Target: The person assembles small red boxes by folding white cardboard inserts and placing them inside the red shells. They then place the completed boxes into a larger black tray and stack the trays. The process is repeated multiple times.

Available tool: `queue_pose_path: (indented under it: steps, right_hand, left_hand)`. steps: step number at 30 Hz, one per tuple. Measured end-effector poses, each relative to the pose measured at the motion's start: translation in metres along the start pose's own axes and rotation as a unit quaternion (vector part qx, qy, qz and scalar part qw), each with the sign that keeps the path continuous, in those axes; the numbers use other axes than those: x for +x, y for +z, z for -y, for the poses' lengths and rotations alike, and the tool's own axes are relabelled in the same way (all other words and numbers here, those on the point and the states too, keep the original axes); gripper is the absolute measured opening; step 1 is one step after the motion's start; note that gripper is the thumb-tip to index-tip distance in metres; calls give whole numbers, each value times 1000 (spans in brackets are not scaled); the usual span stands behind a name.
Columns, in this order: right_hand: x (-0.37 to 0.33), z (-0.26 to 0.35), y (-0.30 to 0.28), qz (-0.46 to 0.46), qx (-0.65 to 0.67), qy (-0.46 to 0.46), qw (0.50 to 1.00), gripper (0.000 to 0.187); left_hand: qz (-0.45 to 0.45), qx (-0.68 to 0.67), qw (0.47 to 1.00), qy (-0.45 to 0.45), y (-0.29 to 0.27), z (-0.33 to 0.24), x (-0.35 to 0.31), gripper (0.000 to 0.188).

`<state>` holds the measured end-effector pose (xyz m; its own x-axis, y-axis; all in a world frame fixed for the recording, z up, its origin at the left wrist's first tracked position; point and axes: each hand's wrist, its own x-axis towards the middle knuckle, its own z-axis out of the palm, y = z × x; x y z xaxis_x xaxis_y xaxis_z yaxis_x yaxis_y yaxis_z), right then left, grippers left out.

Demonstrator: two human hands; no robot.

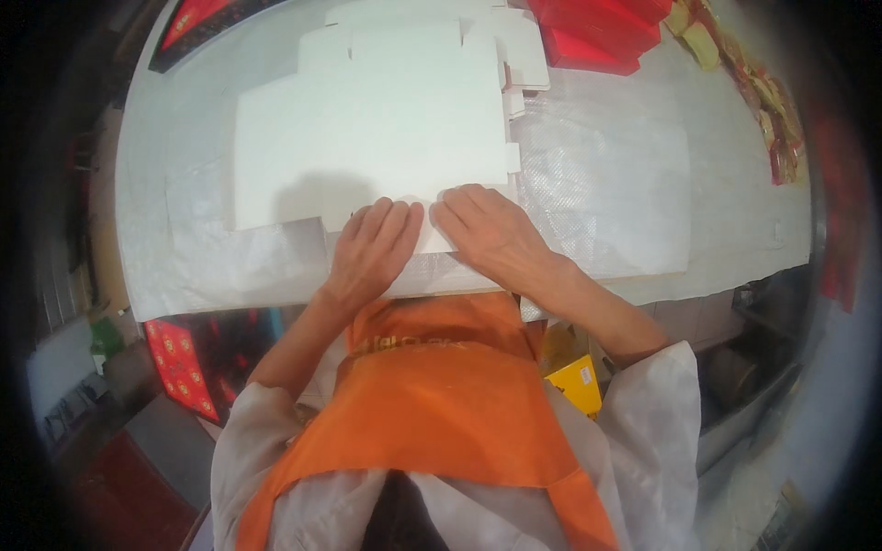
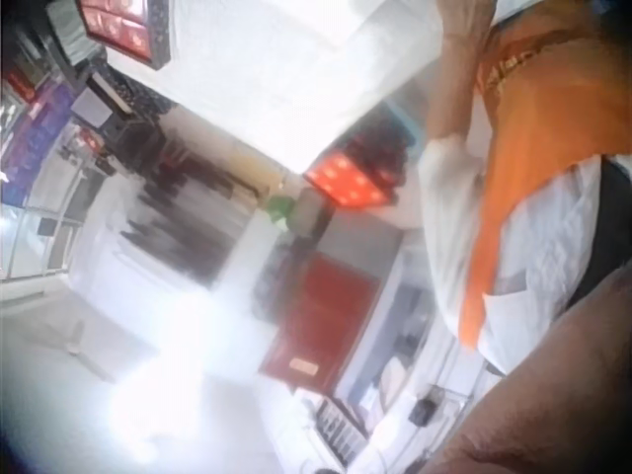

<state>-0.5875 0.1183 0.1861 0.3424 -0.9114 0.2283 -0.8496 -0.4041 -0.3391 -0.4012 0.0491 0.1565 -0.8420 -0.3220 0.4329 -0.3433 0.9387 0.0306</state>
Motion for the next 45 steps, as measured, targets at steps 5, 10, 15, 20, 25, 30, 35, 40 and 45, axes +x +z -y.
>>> queue_pose_path:
  steps: [5, 10, 15, 20, 25, 30, 35, 40, 45]
  right_hand:
    - [10, -4, -6, 51, 34, 26, 998, 36]
    - [28, -23, -16, 114, 134, 121, 977, 30]
    - [56, -48, -22, 225, 251, 225, 914, 32]
    - [55, -51, -18, 225, 271, 215, 911, 29]
    - [38, -21, -15, 166, 110, 152, 968, 29]
    - [-10, 5, 21, -11, -57, 27, 998, 39]
    - [-13, 8, 23, -51, -37, 23, 998, 34]
    - [-18, 6, 14, -71, 27, -32, 997, 23]
    - [-14, 8, 13, -87, 72, -1, 994, 21]
  left_hand:
    - [74, -32, 996, -28, -3, 11, -2, 26]
    - [269, -218, 936, -63, -17, 49, 36, 21]
    - [348, -400, 840, -115, -1, 83, 67, 28]
    - [262, -472, 835, -108, 10, 83, 62, 33]
    - [256, -277, 926, -33, -6, 57, 46, 22]
    - [24, -103, 993, 52, -2, 21, -13, 27]
    - [-20, -128, 991, 21, -3, 10, -34, 34]
    - [-6, -152, 988, 29, -5, 14, -34, 35]
    - [9, -165, 986, 18, -8, 11, -30, 29]
